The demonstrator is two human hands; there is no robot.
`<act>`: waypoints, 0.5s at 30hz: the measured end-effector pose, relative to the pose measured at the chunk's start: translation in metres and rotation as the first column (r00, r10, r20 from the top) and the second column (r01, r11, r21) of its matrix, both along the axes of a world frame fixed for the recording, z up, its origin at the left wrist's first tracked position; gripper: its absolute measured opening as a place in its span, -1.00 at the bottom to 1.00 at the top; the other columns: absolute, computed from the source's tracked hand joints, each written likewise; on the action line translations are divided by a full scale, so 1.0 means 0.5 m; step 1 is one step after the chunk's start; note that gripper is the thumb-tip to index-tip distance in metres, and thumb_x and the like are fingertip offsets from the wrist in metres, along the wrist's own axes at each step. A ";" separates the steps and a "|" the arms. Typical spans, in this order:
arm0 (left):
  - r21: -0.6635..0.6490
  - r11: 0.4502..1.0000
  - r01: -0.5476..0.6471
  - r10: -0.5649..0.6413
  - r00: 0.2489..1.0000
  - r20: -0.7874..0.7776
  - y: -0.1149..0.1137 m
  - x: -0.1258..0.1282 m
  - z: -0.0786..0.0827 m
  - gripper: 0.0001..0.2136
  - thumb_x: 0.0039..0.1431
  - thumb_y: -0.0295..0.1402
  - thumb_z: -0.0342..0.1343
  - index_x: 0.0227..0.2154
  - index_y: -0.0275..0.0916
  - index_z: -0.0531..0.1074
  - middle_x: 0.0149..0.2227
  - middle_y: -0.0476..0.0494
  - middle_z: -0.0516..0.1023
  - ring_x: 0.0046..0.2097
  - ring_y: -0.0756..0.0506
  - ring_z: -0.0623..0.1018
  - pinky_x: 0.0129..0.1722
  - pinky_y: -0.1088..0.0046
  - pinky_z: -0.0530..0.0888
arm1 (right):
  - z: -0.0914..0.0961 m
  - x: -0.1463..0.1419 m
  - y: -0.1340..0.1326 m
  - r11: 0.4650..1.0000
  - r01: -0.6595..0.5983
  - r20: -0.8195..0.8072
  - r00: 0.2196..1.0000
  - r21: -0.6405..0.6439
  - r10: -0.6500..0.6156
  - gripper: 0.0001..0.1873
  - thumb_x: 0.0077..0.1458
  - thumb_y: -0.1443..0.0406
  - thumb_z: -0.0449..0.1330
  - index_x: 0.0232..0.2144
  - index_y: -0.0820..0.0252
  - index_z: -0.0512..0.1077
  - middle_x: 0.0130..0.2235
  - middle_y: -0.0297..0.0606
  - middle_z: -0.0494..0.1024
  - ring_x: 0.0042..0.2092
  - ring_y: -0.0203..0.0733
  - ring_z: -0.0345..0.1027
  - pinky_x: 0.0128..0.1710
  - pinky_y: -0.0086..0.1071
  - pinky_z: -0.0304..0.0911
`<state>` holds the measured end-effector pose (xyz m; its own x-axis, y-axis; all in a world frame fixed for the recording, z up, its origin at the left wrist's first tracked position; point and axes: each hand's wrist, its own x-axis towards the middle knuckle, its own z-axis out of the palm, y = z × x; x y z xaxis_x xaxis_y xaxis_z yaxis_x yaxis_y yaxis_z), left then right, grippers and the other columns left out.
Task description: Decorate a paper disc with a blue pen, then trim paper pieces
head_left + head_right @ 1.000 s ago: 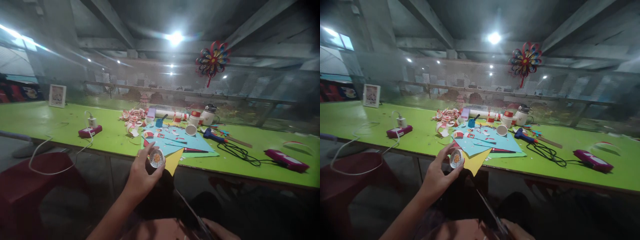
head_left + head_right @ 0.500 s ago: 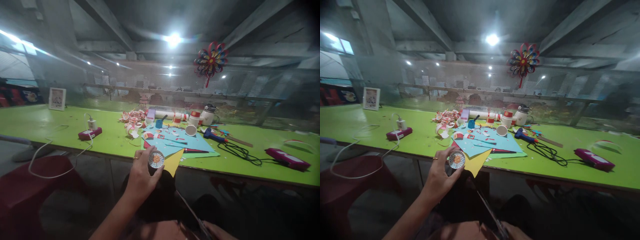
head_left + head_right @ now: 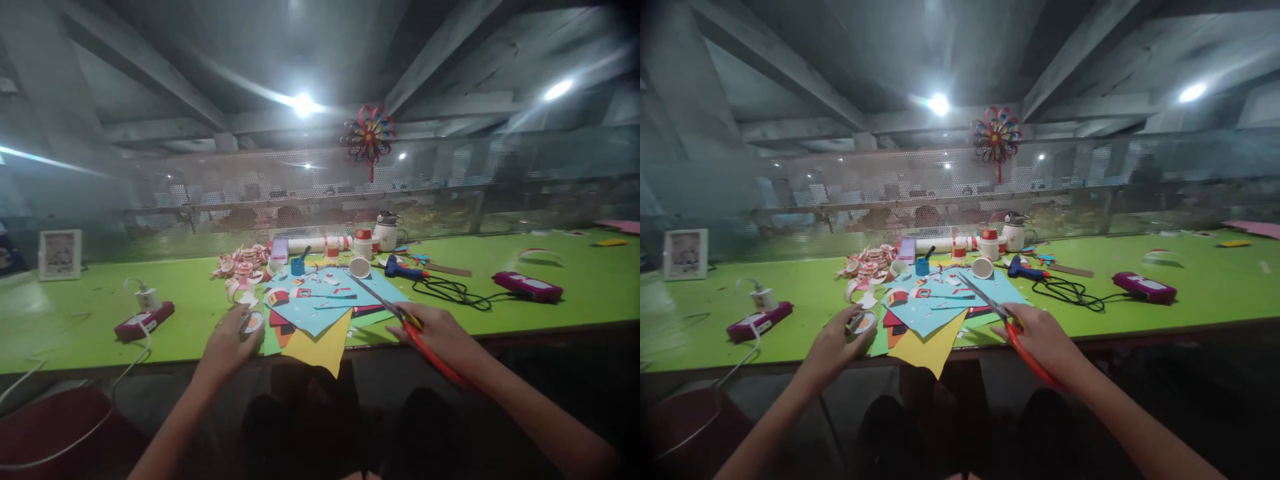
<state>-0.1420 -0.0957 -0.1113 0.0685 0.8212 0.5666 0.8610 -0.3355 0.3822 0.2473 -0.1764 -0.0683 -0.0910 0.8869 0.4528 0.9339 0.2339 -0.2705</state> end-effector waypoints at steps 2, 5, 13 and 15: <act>-0.027 0.999 -0.028 0.028 1.000 -0.003 0.013 -0.022 0.013 -0.50 0.12 -0.09 0.03 0.03 -0.33 0.36 0.06 -0.35 0.50 0.05 -0.28 0.52 0.03 0.21 0.46 | 0.019 -0.008 0.057 1.000 0.022 0.030 0.999 0.006 -0.022 -0.58 0.19 0.08 0.11 -0.05 0.22 0.48 -0.13 -0.11 0.63 -0.13 -0.03 0.51 -0.17 -0.35 0.31; -0.060 0.994 -0.089 0.088 0.996 -0.018 0.037 -0.054 0.048 -0.50 0.11 -0.12 0.08 0.05 -0.31 0.36 0.05 -0.30 0.51 0.05 -0.27 0.52 0.03 0.24 0.45 | 0.024 -0.018 0.123 1.000 0.030 0.085 0.996 -0.003 -0.029 -0.54 0.16 0.02 0.12 -0.07 0.23 0.49 -0.15 -0.01 0.62 -0.10 0.10 0.48 -0.18 -0.28 0.26; -0.208 0.918 -0.338 0.345 0.939 -0.002 0.171 -0.156 0.115 -0.67 0.27 -0.25 0.10 0.04 -0.27 0.35 0.04 -0.23 0.44 -0.03 -0.17 0.51 -0.06 0.13 0.50 | -0.030 -0.004 0.210 0.987 0.081 0.143 0.988 -0.137 -0.061 -0.52 0.07 0.08 0.21 -0.02 0.22 0.50 -0.12 0.04 0.62 -0.11 0.14 0.48 -0.28 -0.31 0.19; -0.239 0.912 -0.333 0.341 0.940 -0.007 0.208 -0.165 0.106 -0.69 0.28 -0.26 0.10 0.03 -0.25 0.37 0.04 -0.22 0.44 -0.03 -0.15 0.51 -0.08 0.16 0.51 | -0.038 -0.001 0.216 0.984 0.111 0.143 0.986 -0.141 -0.090 -0.53 0.11 0.12 0.16 0.02 0.23 0.47 -0.09 0.05 0.60 -0.10 0.12 0.47 -0.27 -0.30 0.18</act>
